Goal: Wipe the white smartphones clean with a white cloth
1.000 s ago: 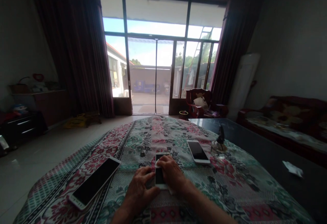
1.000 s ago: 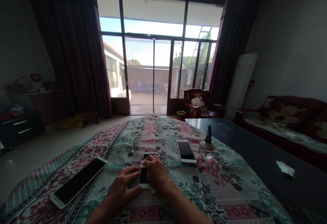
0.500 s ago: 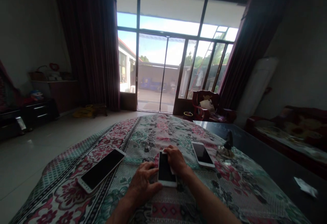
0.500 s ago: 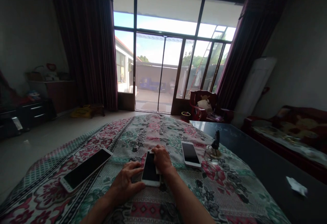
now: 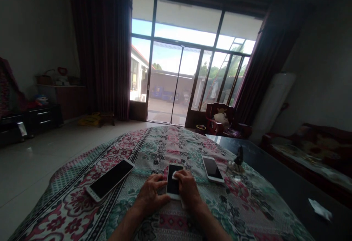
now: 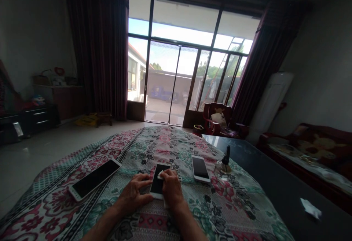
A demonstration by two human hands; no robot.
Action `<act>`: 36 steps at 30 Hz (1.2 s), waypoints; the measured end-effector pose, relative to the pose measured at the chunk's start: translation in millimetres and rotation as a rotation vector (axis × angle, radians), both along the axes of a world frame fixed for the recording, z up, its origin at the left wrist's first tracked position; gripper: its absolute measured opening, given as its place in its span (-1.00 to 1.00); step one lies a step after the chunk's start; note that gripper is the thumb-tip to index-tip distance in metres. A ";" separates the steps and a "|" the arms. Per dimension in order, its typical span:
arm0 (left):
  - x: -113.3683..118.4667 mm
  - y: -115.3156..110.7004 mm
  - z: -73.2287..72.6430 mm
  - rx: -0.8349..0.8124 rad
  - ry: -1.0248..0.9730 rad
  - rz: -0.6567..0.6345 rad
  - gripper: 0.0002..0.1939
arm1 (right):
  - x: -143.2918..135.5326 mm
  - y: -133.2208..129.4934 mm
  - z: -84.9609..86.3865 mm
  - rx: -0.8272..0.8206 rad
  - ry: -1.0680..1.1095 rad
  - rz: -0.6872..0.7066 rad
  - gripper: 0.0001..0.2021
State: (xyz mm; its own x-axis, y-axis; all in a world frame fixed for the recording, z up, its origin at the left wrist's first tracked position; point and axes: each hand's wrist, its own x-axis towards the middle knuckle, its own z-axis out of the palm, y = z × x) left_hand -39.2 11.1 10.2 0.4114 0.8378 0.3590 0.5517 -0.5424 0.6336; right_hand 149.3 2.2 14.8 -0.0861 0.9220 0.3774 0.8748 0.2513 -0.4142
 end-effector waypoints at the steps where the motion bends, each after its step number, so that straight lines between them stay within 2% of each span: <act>1: 0.0 0.1 -0.5 0.000 0.000 -0.001 -0.57 | 0.2 -5.7 -1.7 -0.002 0.005 0.009 -0.63; 5: -0.8 -0.1 -1.0 -0.006 0.019 -0.013 -0.56 | 2.7 -20.7 -7.6 0.037 0.049 0.034 -0.60; 8: -1.6 -1.0 -0.4 -0.010 0.019 -0.011 -0.56 | 5.1 -17.6 -6.7 0.068 0.095 0.017 -0.62; 15: -2.4 -0.2 -3.1 -0.041 -0.010 0.006 -0.53 | 14.9 20.0 6.0 -0.005 0.038 -0.107 -0.63; 23: -2.1 1.4 -3.2 -0.030 -0.009 0.003 -0.54 | 23.9 50.5 5.0 -0.039 0.031 -0.160 -0.62; 29: -1.2 0.2 -0.3 -0.025 0.017 -0.004 -0.54 | 24.8 44.0 3.3 -0.022 0.050 -0.121 -0.64; 36: -2.1 2.7 -4.3 -0.009 0.011 0.005 -0.54 | 21.3 16.3 2.1 0.000 0.062 -0.107 -0.66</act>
State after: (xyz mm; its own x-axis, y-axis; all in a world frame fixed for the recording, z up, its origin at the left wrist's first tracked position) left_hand -41.4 13.8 5.8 0.4108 0.8432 0.3468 0.5619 -0.5337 0.6320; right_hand 170.6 18.4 16.9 0.0362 0.9246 0.3792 0.8693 0.1581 -0.4683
